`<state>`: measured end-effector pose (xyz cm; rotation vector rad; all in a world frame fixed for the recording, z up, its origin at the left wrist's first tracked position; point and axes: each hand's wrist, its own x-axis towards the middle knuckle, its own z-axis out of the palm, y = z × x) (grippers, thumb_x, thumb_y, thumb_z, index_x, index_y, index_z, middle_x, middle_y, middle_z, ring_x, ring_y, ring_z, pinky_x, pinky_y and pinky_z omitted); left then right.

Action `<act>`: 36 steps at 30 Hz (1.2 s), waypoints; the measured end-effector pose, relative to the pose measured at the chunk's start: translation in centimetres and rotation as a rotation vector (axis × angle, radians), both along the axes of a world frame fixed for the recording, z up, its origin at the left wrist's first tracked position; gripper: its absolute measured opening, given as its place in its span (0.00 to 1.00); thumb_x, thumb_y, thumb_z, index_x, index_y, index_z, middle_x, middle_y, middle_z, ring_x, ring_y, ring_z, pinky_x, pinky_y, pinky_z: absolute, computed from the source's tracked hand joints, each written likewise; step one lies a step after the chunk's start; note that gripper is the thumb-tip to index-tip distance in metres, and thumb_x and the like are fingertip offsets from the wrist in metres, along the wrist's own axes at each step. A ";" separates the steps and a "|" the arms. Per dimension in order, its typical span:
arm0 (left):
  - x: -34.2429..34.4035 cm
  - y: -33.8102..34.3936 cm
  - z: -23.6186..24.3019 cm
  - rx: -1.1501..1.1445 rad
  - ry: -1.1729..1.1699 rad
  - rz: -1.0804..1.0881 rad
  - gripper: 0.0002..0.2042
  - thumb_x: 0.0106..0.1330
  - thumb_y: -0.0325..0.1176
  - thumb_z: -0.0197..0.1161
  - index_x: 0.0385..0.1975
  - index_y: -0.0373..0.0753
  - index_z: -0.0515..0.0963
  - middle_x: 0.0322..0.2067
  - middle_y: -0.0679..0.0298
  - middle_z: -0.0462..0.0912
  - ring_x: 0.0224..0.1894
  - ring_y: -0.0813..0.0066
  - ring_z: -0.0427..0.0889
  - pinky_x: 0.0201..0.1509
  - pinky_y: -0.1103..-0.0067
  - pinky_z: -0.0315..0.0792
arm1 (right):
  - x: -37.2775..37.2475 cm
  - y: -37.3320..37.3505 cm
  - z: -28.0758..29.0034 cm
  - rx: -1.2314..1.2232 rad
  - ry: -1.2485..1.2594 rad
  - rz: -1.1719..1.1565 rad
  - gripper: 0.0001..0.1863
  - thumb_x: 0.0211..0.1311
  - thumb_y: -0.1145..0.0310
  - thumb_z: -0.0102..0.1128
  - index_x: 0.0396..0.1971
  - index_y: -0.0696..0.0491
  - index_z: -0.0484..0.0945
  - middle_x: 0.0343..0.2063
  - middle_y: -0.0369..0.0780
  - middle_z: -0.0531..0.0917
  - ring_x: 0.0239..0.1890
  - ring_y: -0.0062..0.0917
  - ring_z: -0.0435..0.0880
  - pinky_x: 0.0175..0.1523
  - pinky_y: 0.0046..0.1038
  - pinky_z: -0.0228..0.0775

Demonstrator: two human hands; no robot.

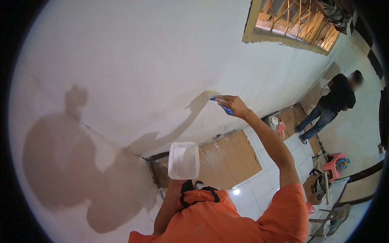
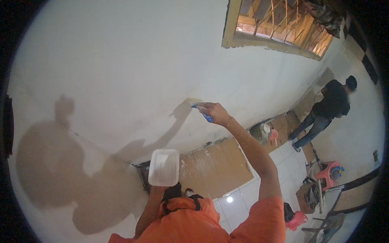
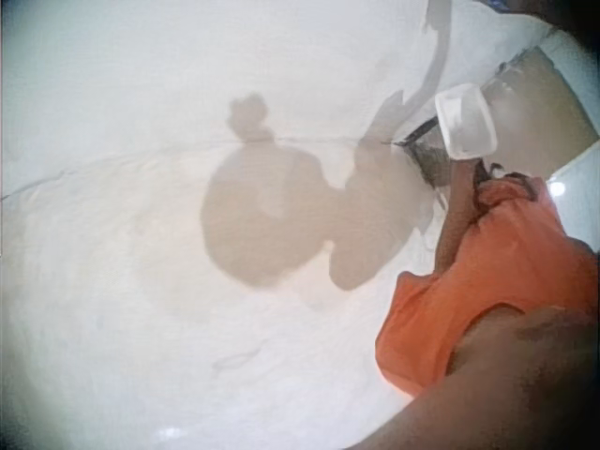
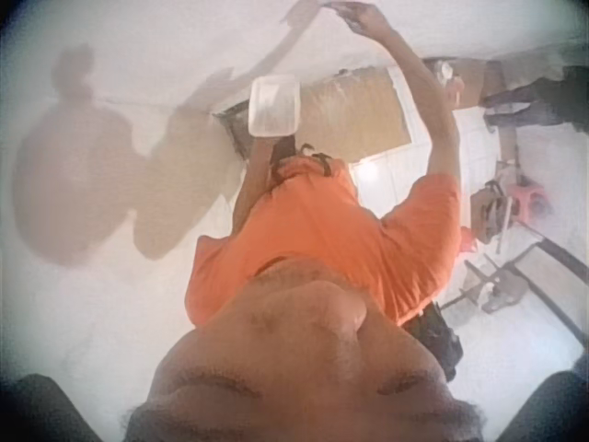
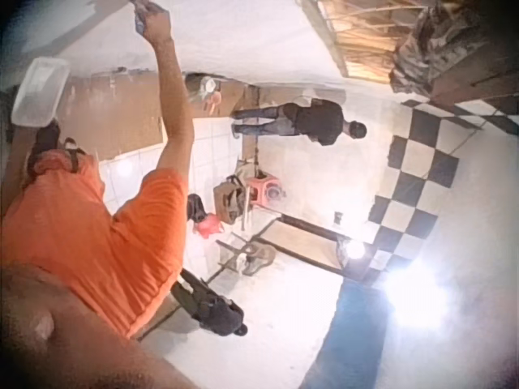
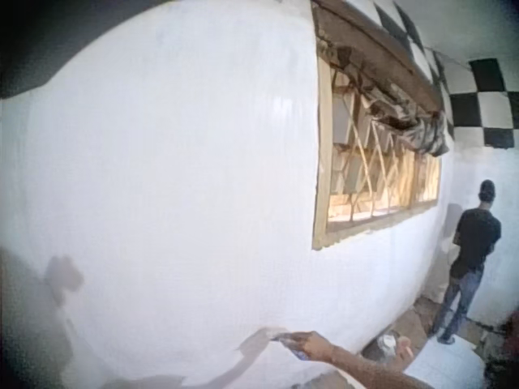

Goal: The person paints the wall and trim using a paint brush dipped into a white plastic container.

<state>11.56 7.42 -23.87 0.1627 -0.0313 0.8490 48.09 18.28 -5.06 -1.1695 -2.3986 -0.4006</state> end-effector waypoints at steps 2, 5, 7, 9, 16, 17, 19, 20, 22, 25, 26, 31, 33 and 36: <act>0.5 0.5 -0.5 -0.058 0.044 -0.012 0.30 0.71 0.57 0.44 0.68 0.46 0.60 0.66 0.60 0.64 0.64 0.59 0.69 0.61 0.60 0.72 | -0.4 -1.2 -1.2 -0.250 0.268 -0.151 0.18 0.54 0.75 0.64 0.47 0.55 0.80 0.42 0.46 0.85 0.41 0.40 0.85 0.45 0.33 0.79; 2.4 0.5 2.6 0.009 0.045 -0.060 0.30 0.71 0.57 0.45 0.66 0.45 0.63 0.64 0.60 0.68 0.63 0.59 0.70 0.61 0.58 0.72 | -1.8 -4.8 0.1 -0.119 0.635 -0.249 0.11 0.55 0.75 0.65 0.40 0.60 0.83 0.33 0.43 0.87 0.34 0.32 0.88 0.43 0.27 0.78; 3.4 -0.1 4.0 0.064 0.105 -0.052 0.31 0.70 0.56 0.46 0.68 0.45 0.59 0.65 0.59 0.67 0.63 0.59 0.71 0.63 0.59 0.70 | -3.9 -8.5 3.8 -0.171 0.890 -0.298 0.09 0.57 0.76 0.66 0.37 0.62 0.83 0.32 0.41 0.87 0.33 0.22 0.86 0.43 0.23 0.77; 2.5 -0.9 4.2 -0.002 0.171 -0.022 0.30 0.70 0.55 0.46 0.68 0.44 0.61 0.64 0.59 0.68 0.63 0.58 0.71 0.63 0.58 0.70 | -8.6 -10.6 6.4 -0.256 1.162 -0.341 0.07 0.59 0.76 0.64 0.36 0.63 0.83 0.32 0.39 0.87 0.34 0.16 0.83 0.43 0.23 0.76; 6.5 -0.8 3.4 -0.016 -0.059 -0.118 0.30 0.69 0.56 0.45 0.64 0.43 0.66 0.61 0.55 0.72 0.60 0.55 0.75 0.62 0.56 0.71 | -11.8 -14.3 5.6 -0.471 0.885 -0.297 0.09 0.54 0.76 0.65 0.36 0.58 0.84 0.30 0.43 0.87 0.31 0.30 0.86 0.39 0.28 0.77; 6.9 -0.8 3.6 -0.016 -0.060 -0.125 0.30 0.69 0.56 0.45 0.64 0.43 0.66 0.61 0.55 0.72 0.60 0.55 0.75 0.62 0.56 0.71 | -11.7 -14.3 4.8 -0.458 0.724 -0.308 0.10 0.52 0.75 0.65 0.36 0.56 0.84 0.29 0.45 0.86 0.31 0.35 0.86 0.38 0.30 0.77; 7.6 -0.7 3.5 -0.165 0.061 -0.140 0.29 0.69 0.56 0.45 0.63 0.42 0.67 0.58 0.55 0.74 0.57 0.54 0.77 0.60 0.55 0.73 | -11.8 -14.1 3.9 -0.471 0.697 -0.346 0.09 0.52 0.71 0.64 0.35 0.53 0.84 0.28 0.47 0.85 0.30 0.43 0.84 0.36 0.36 0.75; 7.8 -0.8 3.4 -0.167 0.061 -0.144 0.29 0.69 0.56 0.45 0.63 0.42 0.67 0.58 0.55 0.74 0.57 0.54 0.77 0.60 0.55 0.73 | -11.8 -14.0 3.6 -0.504 0.643 -0.374 0.09 0.53 0.69 0.64 0.34 0.53 0.84 0.27 0.47 0.84 0.29 0.43 0.83 0.35 0.37 0.75; 8.3 -0.8 3.5 -0.273 -0.071 -0.208 0.28 0.69 0.55 0.45 0.60 0.41 0.70 0.56 0.54 0.76 0.55 0.53 0.79 0.58 0.54 0.74 | -11.7 -13.7 3.3 -0.536 0.590 -0.405 0.08 0.54 0.68 0.63 0.34 0.52 0.84 0.27 0.47 0.84 0.29 0.43 0.83 0.35 0.38 0.74; 8.9 -0.9 3.5 -0.360 0.055 -0.235 0.28 0.69 0.54 0.44 0.59 0.40 0.71 0.55 0.54 0.77 0.54 0.53 0.79 0.56 0.54 0.75 | -11.6 -13.7 3.2 -0.596 0.604 -0.353 0.09 0.50 0.83 0.62 0.34 0.63 0.82 0.29 0.47 0.85 0.32 0.38 0.86 0.39 0.29 0.80; 8.9 -1.0 3.5 -0.360 0.055 -0.241 0.28 0.69 0.54 0.44 0.59 0.40 0.71 0.55 0.54 0.77 0.54 0.53 0.79 0.56 0.54 0.75 | -11.5 -13.9 3.2 -0.610 0.571 -0.353 0.09 0.50 0.83 0.62 0.34 0.62 0.82 0.29 0.47 0.85 0.32 0.38 0.86 0.38 0.29 0.79; 9.2 -1.5 3.0 -0.203 0.109 -0.259 0.23 0.71 0.51 0.49 0.60 0.45 0.70 0.55 0.63 0.77 0.55 0.67 0.78 0.55 0.64 0.76 | -11.5 -14.5 4.3 -0.631 0.578 -0.335 0.09 0.49 0.83 0.62 0.33 0.61 0.82 0.28 0.47 0.85 0.31 0.38 0.86 0.36 0.31 0.78; 9.4 -1.7 2.9 -0.244 0.087 -0.244 0.25 0.71 0.52 0.47 0.60 0.42 0.70 0.55 0.58 0.77 0.54 0.61 0.79 0.56 0.60 0.76 | -12.2 -15.6 6.8 -0.432 0.619 -0.322 0.09 0.50 0.83 0.62 0.33 0.61 0.82 0.28 0.47 0.85 0.31 0.38 0.86 0.36 0.31 0.77; 10.0 -2.0 4.4 -0.257 0.050 -0.216 0.27 0.70 0.53 0.45 0.59 0.41 0.70 0.56 0.55 0.77 0.52 0.55 0.81 0.56 0.57 0.76 | -12.7 -17.4 8.2 -0.367 0.815 -0.373 0.08 0.51 0.80 0.62 0.34 0.60 0.83 0.29 0.48 0.85 0.31 0.39 0.85 0.37 0.31 0.77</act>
